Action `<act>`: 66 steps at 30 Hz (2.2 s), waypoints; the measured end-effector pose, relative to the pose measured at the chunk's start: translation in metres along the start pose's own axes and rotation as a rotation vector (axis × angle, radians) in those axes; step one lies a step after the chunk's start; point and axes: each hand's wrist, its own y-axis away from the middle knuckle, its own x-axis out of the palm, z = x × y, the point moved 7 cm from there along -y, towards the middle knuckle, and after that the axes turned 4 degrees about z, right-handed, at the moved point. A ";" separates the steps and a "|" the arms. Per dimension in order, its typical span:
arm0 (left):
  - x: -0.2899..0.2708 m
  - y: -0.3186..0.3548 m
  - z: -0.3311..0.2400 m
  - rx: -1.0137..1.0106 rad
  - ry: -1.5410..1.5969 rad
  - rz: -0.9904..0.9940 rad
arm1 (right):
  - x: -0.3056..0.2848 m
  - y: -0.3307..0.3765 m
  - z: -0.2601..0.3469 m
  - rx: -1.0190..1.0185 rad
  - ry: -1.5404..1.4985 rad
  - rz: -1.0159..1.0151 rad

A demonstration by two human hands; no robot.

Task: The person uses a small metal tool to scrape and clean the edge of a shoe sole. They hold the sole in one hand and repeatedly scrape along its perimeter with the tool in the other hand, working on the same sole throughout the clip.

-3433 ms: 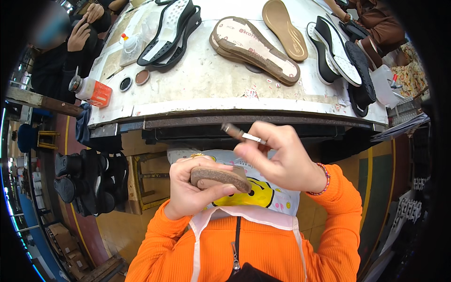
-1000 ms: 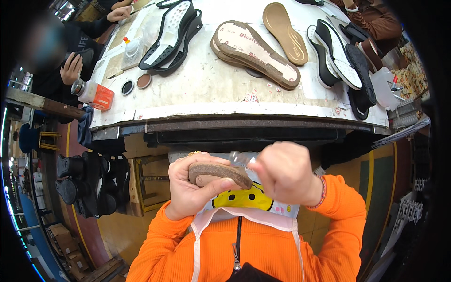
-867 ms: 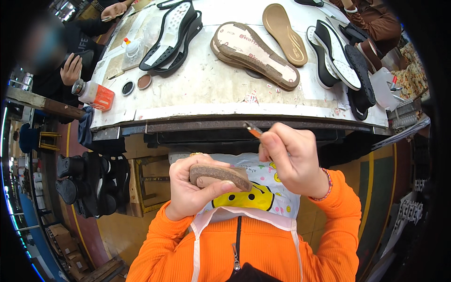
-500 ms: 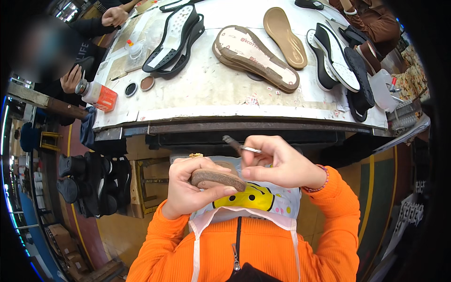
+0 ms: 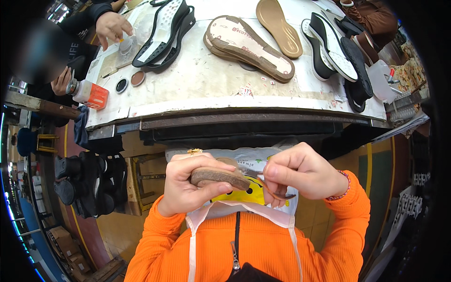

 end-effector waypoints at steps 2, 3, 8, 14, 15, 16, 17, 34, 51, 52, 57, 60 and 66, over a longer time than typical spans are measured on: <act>0.000 0.000 -0.001 0.009 -0.015 0.006 | 0.003 -0.001 -0.001 0.006 0.062 0.028; 0.001 0.001 -0.001 0.001 -0.017 0.014 | 0.005 -0.002 0.000 -0.020 0.075 0.045; 0.004 0.000 -0.004 0.005 -0.022 0.039 | 0.007 -0.003 0.000 -0.032 0.141 0.065; 0.006 -0.001 -0.006 0.020 -0.024 0.057 | 0.009 -0.004 0.000 -0.016 0.122 0.068; 0.006 -0.001 -0.007 0.023 -0.032 0.064 | 0.009 -0.005 0.000 -0.009 0.133 0.071; 0.006 -0.001 -0.007 0.027 -0.038 0.070 | 0.009 -0.005 0.001 -0.003 0.143 0.074; 0.007 -0.002 -0.008 0.042 -0.046 0.080 | 0.008 -0.004 0.000 0.029 0.160 0.072; 0.002 0.007 0.001 -0.061 0.074 -0.233 | 0.012 0.008 0.043 -1.095 1.157 -0.661; 0.004 0.001 -0.008 0.038 -0.047 -0.015 | 0.011 -0.013 0.007 -0.030 0.179 0.079; 0.004 0.000 -0.009 0.043 -0.060 -0.007 | 0.010 -0.012 0.006 -0.005 0.150 0.081; 0.004 -0.002 -0.012 0.045 -0.095 0.057 | 0.010 -0.013 0.007 0.079 0.120 0.128; 0.004 -0.002 -0.014 0.045 -0.126 0.069 | 0.008 -0.013 0.010 0.055 0.234 0.113; -0.001 -0.002 -0.008 -0.021 -0.064 -0.142 | 0.024 -0.005 0.036 -0.776 1.180 -0.315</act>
